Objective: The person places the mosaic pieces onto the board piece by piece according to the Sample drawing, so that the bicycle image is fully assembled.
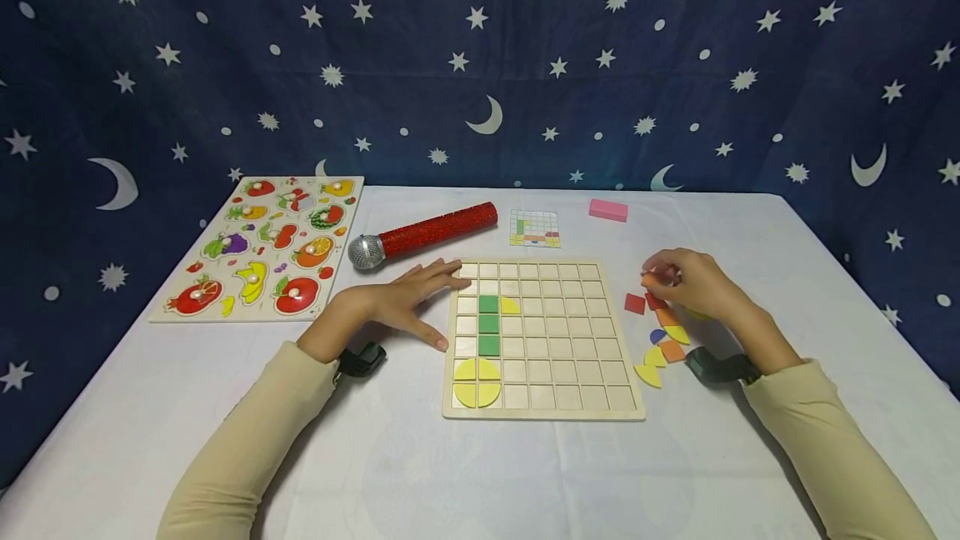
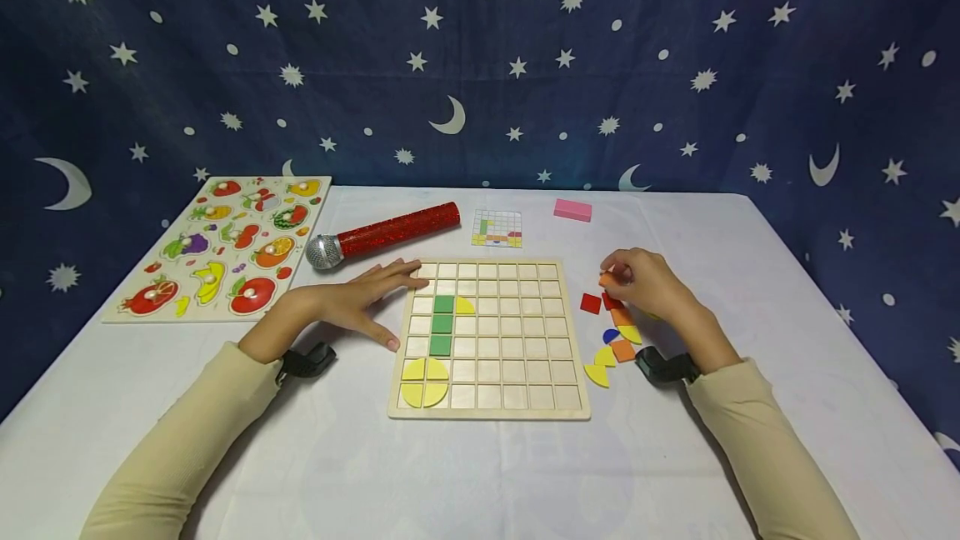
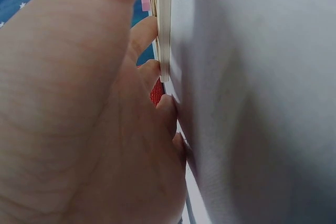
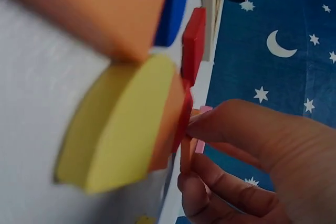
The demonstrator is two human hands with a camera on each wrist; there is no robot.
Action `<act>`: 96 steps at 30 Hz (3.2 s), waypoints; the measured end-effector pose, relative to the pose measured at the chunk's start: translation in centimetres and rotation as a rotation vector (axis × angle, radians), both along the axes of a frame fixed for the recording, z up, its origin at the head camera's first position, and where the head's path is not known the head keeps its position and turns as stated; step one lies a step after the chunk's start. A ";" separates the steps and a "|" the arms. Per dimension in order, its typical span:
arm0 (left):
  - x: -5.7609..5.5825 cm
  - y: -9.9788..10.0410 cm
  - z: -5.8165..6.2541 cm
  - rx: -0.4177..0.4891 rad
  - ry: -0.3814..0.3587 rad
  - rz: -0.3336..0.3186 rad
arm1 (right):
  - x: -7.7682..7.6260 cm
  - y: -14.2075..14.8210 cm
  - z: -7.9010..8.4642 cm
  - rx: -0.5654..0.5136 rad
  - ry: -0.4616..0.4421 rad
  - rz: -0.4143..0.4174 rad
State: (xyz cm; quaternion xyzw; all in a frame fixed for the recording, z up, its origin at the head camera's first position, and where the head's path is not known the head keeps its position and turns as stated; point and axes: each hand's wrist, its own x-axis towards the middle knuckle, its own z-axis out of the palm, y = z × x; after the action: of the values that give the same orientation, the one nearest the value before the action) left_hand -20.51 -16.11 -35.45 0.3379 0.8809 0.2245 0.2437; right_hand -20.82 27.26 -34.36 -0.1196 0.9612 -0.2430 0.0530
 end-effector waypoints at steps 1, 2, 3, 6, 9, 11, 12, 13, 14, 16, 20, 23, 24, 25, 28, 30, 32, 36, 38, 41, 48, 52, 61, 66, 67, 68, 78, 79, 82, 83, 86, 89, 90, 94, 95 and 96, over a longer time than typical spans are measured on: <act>0.0 0.0 0.0 -0.002 0.000 0.001 | 0.0 -0.1 0.1 -0.004 0.001 0.000; 0.0 0.0 0.0 -0.002 0.000 0.001 | 0.1 -0.2 0.1 -0.010 0.000 0.000; 0.1 0.0 0.1 -0.003 0.000 0.001 | 0.2 -0.3 0.2 -0.014 -0.001 0.001; 0.1 0.0 0.1 -0.005 0.002 0.000 | 0.4 -0.7 0.5 -0.022 0.004 0.015; 0.1 0.0 0.1 -0.004 0.003 -0.004 | 0.7 -1.1 0.9 -0.026 0.013 0.043; 0.0 0.0 0.1 -0.001 0.000 -0.004 | 1.0 -1.4 1.2 -0.026 0.023 0.057; 0.0 0.0 0.1 0.001 -0.001 -0.004 | 1.2 -1.6 1.3 -0.029 0.030 0.064; 0.0 0.0 0.1 0.003 -0.002 -0.003 | 1.3 -1.8 1.5 -0.032 0.037 0.071; 0.0 0.0 0.1 0.006 -0.003 -0.002 | 1.5 -2.0 1.7 -0.034 0.047 0.079; 0.0 0.0 0.1 0.006 -0.005 0.000 | 1.8 -2.4 2.0 -0.039 0.059 0.098; 0.0 0.0 0.1 0.010 -0.009 -0.003 | 2.5 -3.3 2.7 -0.048 0.086 0.140; 0.0 -0.1 0.2 0.017 -0.007 -0.007 | 3.0 -3.9 3.1 -0.062 0.109 0.169; 0.0 -0.1 0.2 0.020 -0.006 -0.008 | 3.2 -4.2 3.2 -0.066 0.119 0.181; 0.0 -0.1 0.2 0.022 -0.005 -0.009 | 3.4 -4.4 3.3 -0.069 0.128 0.191; -0.1 -0.1 0.2 0.021 -0.001 -0.011 | 3.9 -5.3 3.3 -0.073 0.149 0.231; -0.1 -0.2 0.1 0.023 0.000 -0.012 | 4.2 -5.9 3.1 -0.070 0.158 0.264; -0.1 -0.2 0.0 0.019 -0.002 -0.011 | 4.5 -6.6 2.9 -0.072 0.157 0.308; -0.1 -0.1 0.0 0.013 -0.011 -0.005 | 5.2 -7.8 2.3 -0.061 0.129 0.370; -0.1 -0.1 -0.1 0.012 -0.012 -0.005 | 5.5 -8.3 2.2 -0.041 0.113 0.382; -0.1 0.0 -0.1 0.010 -0.010 -0.004 | 6.0 -9.0 1.9 -0.022 0.108 0.406; 0.1 0.0 0.1 0.008 -0.014 0.004 | 7.2 -10.5 1.4 0.011 0.069 0.462; 0.2 -0.1 0.2 0.007 -0.017 0.010 | 7.7 -11.3 0.9 0.012 0.093 0.530; 0.1 -0.2 0.1 0.002 -0.008 0.002 | 8.6 -12.4 0.3 -0.009 0.099 0.640; 0.0 -0.1 0.0 0.003 -0.005 -0.003 | 8.7 -12.7 0.2 -0.033 0.056 0.650; 0.0 -0.1 0.0 0.004 -0.005 -0.003 | 8.7 -12.8 0.1 -0.037 0.046 0.648; 0.0 -0.1 0.0 0.006 -0.006 -0.003 | 8.7 -12.8 0.1 -0.041 0.039 0.647; -0.1 -0.1 0.0 0.002 0.000 -0.002 | 8.9 -13.5 0.1 -0.059 0.034 0.640; -0.1 -0.1 -0.1 0.001 0.000 -0.003 | 8.9 -13.7 0.1 -0.050 0.034 0.634; -0.1 0.0 -0.1 -0.005 -0.002 -0.005 | 8.9 -14.3 0.2 -0.022 0.029 0.614; -0.1 0.0 -0.1 -0.006 -0.004 -0.003 | 8.9 -14.4 0.2 -0.015 0.032 0.614; -0.1 0.0 0.0 -0.011 -0.005 0.002 | 8.8 -14.9 0.3 -0.007 0.033 0.619; -0.1 0.0 0.0 -0.011 -0.005 0.006 | 8.8 -15.2 0.3 -0.004 0.029 0.623; -0.1 0.0 0.0 -0.011 -0.007 0.006 | 8.8 -15.2 0.3 -0.005 0.026 0.624; -0.1 0.0 0.1 -0.008 -0.010 0.004 | 8.8 -15.2 0.3 -0.006 0.025 0.630; -0.1 0.0 0.2 -0.007 -0.012 0.002 | 8.8 -15.2 0.3 -0.004 0.029 0.633; -0.1 0.0 0.2 -0.006 -0.013 -0.001 | 8.8 -15.2 0.2 -0.001 0.034 0.635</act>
State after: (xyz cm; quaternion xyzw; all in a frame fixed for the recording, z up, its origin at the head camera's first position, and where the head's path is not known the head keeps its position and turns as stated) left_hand -20.56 -16.16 -35.28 0.3358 0.8800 0.2238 0.2505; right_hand -12.04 12.09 -34.14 -0.4179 0.8764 -0.2125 0.1102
